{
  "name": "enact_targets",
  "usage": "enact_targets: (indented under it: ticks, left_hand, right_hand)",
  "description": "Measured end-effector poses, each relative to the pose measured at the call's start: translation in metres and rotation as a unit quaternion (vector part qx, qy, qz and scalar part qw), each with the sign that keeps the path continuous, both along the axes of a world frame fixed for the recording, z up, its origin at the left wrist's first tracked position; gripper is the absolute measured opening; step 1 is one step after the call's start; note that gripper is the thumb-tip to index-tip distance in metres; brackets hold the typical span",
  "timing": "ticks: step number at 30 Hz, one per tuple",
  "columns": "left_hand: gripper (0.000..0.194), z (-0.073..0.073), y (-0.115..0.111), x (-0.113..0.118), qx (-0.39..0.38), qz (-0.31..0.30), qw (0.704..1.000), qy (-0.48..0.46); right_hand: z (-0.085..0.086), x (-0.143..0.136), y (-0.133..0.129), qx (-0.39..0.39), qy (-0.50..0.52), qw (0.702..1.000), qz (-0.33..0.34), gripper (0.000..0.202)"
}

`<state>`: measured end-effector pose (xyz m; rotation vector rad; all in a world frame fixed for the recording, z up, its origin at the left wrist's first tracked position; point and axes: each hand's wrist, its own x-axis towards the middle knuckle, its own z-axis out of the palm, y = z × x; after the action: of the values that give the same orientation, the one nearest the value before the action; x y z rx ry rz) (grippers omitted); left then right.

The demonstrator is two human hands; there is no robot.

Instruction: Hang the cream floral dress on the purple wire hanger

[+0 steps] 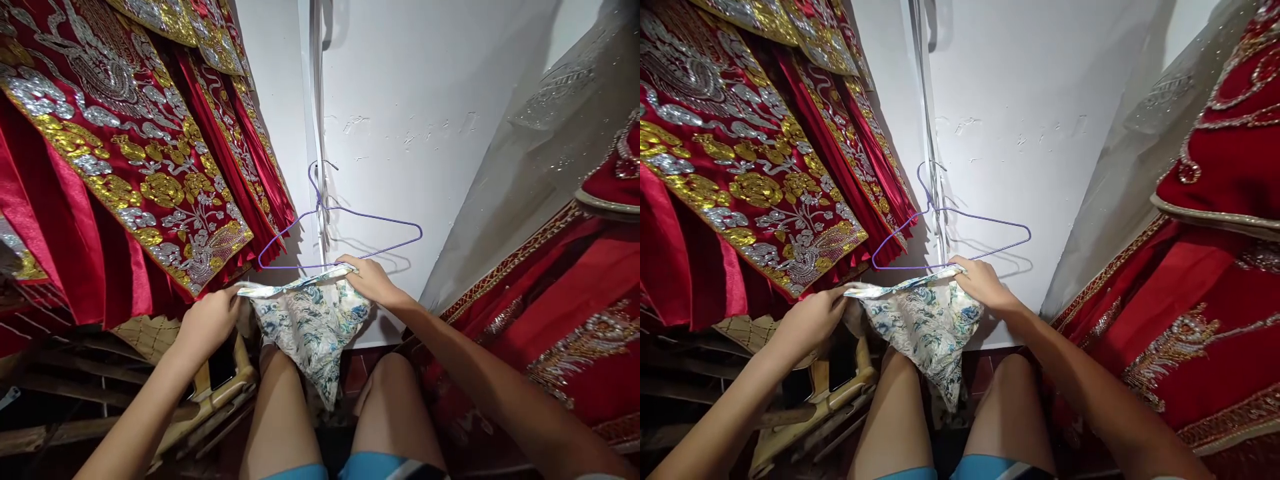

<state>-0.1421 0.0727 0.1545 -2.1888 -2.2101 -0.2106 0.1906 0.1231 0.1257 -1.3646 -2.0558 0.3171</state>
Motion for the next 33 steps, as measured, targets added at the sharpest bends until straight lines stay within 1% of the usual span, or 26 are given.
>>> enact_targets:
  ticks: [2, 4, 5, 7, 9, 10, 12, 13, 15, 17, 18, 19, 21, 24, 25, 27, 28, 29, 31, 33]
  left_hand:
    - [0.054, 0.007, 0.004, 0.004, 0.062, -0.010, 0.997, -0.048]
    - [0.054, 0.013, 0.014, 0.009, 0.119, -0.051, 0.984, -0.123]
    - [0.053, 0.015, 0.019, 0.013, 0.141, -0.079, 0.973, -0.165]
    - [0.051, 0.019, 0.032, 0.023, 0.167, -0.134, 0.948, -0.235]
    - [0.050, 0.021, 0.043, 0.034, 0.173, -0.158, 0.935, -0.265]
    - [0.049, 0.022, 0.048, 0.039, 0.174, -0.156, 0.936, -0.264]
    - [0.047, 0.021, 0.055, 0.043, 0.158, -0.133, 0.952, -0.227]
    - [0.046, 0.020, 0.058, 0.043, 0.135, -0.111, 0.965, -0.195]
    - [0.041, 0.016, 0.062, 0.037, 0.065, -0.067, 0.987, -0.131]
    - [0.040, 0.011, 0.065, 0.029, 0.002, -0.040, 0.994, -0.098]
    - [0.041, 0.008, 0.065, 0.027, -0.008, -0.039, 0.994, -0.100]
    - [0.042, 0.006, 0.065, 0.026, -0.001, -0.049, 0.992, -0.113]
    - [0.045, 0.005, 0.065, 0.030, 0.057, -0.093, 0.980, -0.164]
    - [0.046, 0.011, 0.069, 0.046, 0.164, -0.178, 0.940, -0.242]
    - [0.044, 0.013, 0.071, 0.052, 0.187, -0.192, 0.928, -0.260]
    - [0.037, 0.017, 0.077, 0.059, 0.223, -0.199, 0.910, -0.288]
    - [0.033, 0.018, 0.079, 0.061, 0.239, -0.201, 0.903, -0.296]
    - [0.029, 0.019, 0.081, 0.061, 0.255, -0.207, 0.896, -0.300]
    - [0.024, 0.019, 0.083, 0.058, 0.279, -0.224, 0.887, -0.290]
    - [0.021, 0.019, 0.082, 0.054, 0.286, -0.243, 0.888, -0.268]
  right_hand:
    - [0.007, 0.007, -0.011, 0.005, 0.007, 1.000, 0.011, 0.040]
    - [0.012, 0.010, -0.018, 0.009, 0.015, 1.000, 0.016, 0.034]
    - [0.014, 0.010, -0.021, 0.009, 0.021, 1.000, 0.021, 0.032]
    - [0.015, 0.009, -0.024, 0.004, 0.041, 0.998, 0.039, 0.030]
    - [0.014, 0.006, -0.026, -0.001, 0.063, 0.996, 0.058, 0.028]
    - [0.014, 0.006, -0.026, -0.001, 0.071, 0.995, 0.063, 0.025]
    - [0.012, 0.007, -0.025, -0.002, 0.078, 0.995, 0.056, 0.021]
    - [0.012, 0.008, -0.025, -0.003, 0.078, 0.996, 0.046, 0.020]
    - [0.011, 0.013, -0.024, -0.007, 0.075, 0.997, 0.025, 0.018]
    - [0.010, 0.016, -0.023, -0.011, 0.076, 0.997, 0.014, 0.017]
    - [0.009, 0.017, -0.022, -0.011, 0.078, 0.997, 0.015, 0.015]
    - [0.009, 0.015, -0.022, -0.010, 0.080, 0.997, 0.019, 0.015]
    - [0.006, 0.009, -0.022, -0.005, 0.085, 0.996, 0.028, 0.014]
    - [0.003, -0.005, -0.023, -0.015, 0.096, 0.995, 0.030, 0.016]
    - [0.003, -0.009, -0.024, -0.023, 0.102, 0.994, 0.032, 0.017]
    - [0.002, -0.014, -0.027, -0.029, 0.106, 0.993, 0.040, 0.017]
    - [0.003, -0.013, -0.028, -0.024, 0.103, 0.994, 0.033, 0.019]
    - [0.004, -0.011, -0.030, -0.014, 0.102, 0.995, 0.014, 0.028]
    - [0.008, -0.001, -0.032, 0.024, 0.116, 0.991, -0.064, 0.059]
    - [0.015, 0.015, -0.032, 0.072, 0.135, 0.976, -0.155, 0.083]
